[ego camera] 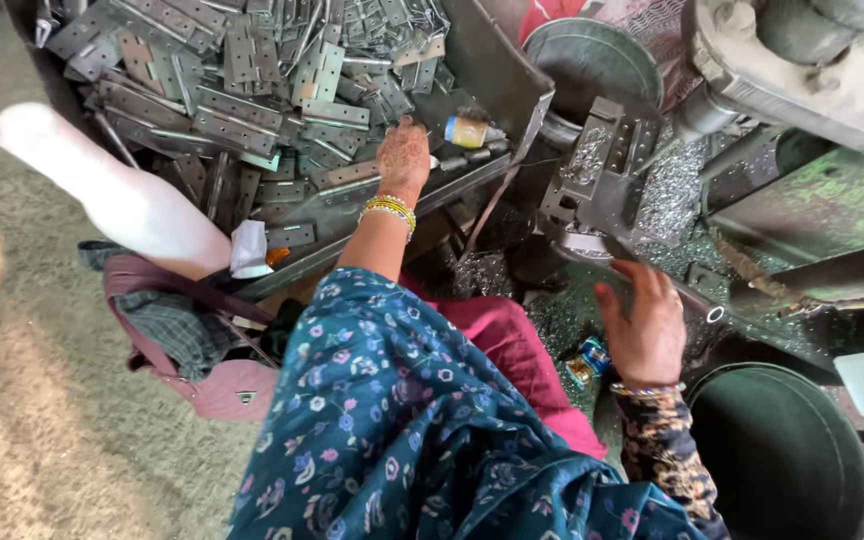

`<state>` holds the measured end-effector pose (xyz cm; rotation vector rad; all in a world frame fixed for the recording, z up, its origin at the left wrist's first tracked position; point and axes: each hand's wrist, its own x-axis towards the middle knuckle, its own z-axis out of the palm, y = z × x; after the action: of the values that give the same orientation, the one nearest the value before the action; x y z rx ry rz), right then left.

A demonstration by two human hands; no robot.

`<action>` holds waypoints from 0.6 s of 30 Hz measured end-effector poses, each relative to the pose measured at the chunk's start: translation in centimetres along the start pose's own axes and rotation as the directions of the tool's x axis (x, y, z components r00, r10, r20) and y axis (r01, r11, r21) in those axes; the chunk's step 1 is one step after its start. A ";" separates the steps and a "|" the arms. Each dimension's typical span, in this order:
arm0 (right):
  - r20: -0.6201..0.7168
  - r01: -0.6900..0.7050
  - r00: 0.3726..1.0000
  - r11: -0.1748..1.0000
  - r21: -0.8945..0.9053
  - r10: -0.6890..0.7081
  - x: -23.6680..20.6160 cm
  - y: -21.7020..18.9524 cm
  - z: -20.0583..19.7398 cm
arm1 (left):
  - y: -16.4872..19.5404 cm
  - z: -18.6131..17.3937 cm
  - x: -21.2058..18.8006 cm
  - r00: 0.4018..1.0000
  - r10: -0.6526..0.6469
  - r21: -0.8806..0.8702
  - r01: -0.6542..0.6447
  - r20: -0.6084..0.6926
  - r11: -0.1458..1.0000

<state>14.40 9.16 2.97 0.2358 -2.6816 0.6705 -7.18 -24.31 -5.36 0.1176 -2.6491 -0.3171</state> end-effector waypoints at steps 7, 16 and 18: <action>0.113 -0.029 0.993 0.907 0.421 -0.021 -0.5 -0.5 4.4 | -1.5 -3.6 -2.6 0.996 -0.020 -0.186 0.004 -0.083 0.983; 0.004 -0.048 0.999 0.861 0.506 0.053 -0.4 -1.8 10.0 | 14.0 -4.3 -15.2 0.976 0.030 -0.785 0.156 0.217 0.599; 0.248 -0.270 0.958 0.733 0.624 0.141 -0.8 1.0 9.1 | 14.8 -2.2 -15.3 0.881 0.074 -0.801 0.387 0.468 0.458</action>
<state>12.12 5.69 -5.25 0.1775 -2.5458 1.7411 7.01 -8.32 -6.66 -0.0589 -2.4842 -1.9674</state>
